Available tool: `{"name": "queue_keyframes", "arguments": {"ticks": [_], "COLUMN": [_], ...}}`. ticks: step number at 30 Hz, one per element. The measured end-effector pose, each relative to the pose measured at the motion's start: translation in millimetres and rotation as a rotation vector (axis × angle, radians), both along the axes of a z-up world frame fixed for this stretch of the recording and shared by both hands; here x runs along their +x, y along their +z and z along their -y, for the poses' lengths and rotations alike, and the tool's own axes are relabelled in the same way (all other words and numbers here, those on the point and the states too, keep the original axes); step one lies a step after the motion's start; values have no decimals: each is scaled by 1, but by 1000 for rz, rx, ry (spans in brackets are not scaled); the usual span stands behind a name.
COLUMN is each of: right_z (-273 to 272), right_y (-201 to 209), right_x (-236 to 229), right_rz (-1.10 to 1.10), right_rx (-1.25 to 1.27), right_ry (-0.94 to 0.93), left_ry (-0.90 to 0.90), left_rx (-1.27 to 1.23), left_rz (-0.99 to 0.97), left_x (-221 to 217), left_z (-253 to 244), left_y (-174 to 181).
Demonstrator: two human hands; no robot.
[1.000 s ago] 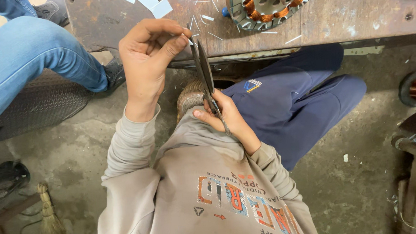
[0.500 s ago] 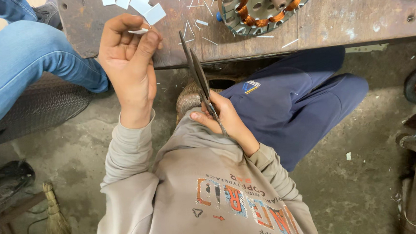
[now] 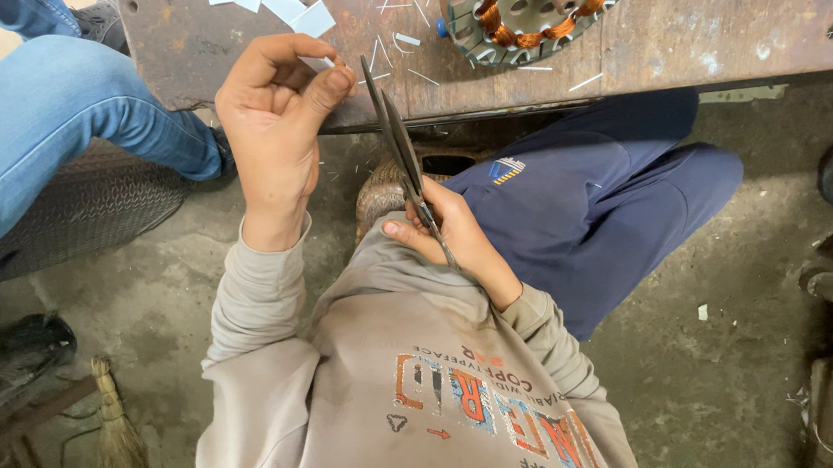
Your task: The person cuts small white rectangular pieces with scissors and inserts them into slots on a copper-wound stator. They repeat this process for multiple slots, handling the stator and pieces by hand.
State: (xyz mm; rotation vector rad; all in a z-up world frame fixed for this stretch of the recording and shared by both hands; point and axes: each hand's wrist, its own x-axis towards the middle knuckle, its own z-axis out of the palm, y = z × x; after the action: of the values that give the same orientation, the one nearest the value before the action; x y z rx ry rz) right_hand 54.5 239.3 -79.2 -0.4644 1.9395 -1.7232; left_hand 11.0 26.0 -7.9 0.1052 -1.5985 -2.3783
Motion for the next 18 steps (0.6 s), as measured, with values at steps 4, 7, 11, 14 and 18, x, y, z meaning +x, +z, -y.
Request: {"name": "queue_keyframes", "arguments": {"ticks": [4,7,11,14,18], "right_z": [-1,-2,-2,-1,1], "right_y": [0,0,0,-1,-2], "right_x": [0,-1,-2,-2,-3], "right_rz": [32,13,37,44,58], "right_rx": [13,9,10,12,-10], "right_ry": [10,18,18,20,14], "left_ry": [-37,-12,-2,-29,-11], "left_rx": [-45,-120,-223,-120,-130], "left_rz": [-10,35,-39,-43,-23], "left_x": [-1,-3,-5,-3,-2], "left_z": [-4,-7,-8,-5,-8], "left_y": [9,12,12,9,6]}}
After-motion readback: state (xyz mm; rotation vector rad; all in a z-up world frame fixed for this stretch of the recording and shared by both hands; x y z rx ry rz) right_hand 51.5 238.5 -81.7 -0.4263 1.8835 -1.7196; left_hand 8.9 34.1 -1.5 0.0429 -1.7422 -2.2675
